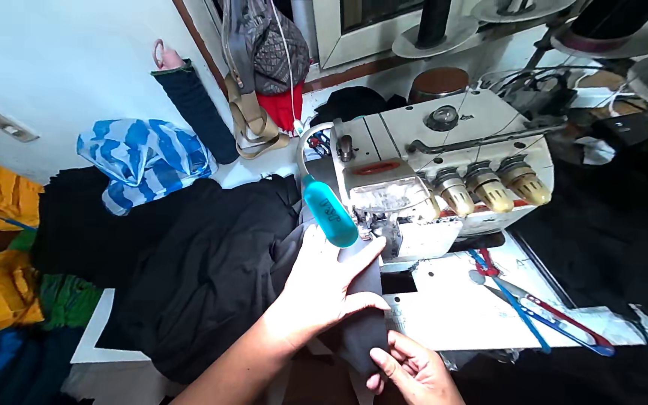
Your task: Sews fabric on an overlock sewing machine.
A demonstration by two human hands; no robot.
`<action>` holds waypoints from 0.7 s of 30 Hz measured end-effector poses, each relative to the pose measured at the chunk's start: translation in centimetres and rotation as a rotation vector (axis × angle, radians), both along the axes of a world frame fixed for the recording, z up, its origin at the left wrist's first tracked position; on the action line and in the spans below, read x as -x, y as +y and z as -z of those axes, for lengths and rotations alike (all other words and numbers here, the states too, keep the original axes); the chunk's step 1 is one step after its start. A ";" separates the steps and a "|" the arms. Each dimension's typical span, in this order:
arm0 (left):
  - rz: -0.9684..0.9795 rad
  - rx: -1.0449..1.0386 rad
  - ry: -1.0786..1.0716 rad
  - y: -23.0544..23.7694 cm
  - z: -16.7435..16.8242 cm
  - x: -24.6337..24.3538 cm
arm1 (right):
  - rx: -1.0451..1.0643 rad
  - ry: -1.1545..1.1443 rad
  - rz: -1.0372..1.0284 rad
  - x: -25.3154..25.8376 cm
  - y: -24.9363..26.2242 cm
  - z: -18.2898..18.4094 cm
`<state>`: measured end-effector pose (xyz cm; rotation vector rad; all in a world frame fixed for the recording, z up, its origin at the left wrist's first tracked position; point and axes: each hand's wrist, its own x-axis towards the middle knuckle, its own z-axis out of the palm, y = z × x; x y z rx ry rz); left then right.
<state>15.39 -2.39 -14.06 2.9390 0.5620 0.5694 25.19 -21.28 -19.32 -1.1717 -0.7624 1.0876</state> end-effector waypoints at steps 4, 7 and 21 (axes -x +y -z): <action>0.009 0.015 -0.040 -0.1 0.0 0.2 | 0.018 -0.032 0.036 0.3 -0.1 0.0; 0.018 0.013 -0.064 -0.3 0.0 0.4 | 0.005 -0.050 0.038 0.5 -0.4 -0.1; 0.056 0.011 -0.037 0.5 -0.3 0.1 | -0.026 -0.093 0.015 0.6 -0.5 -0.7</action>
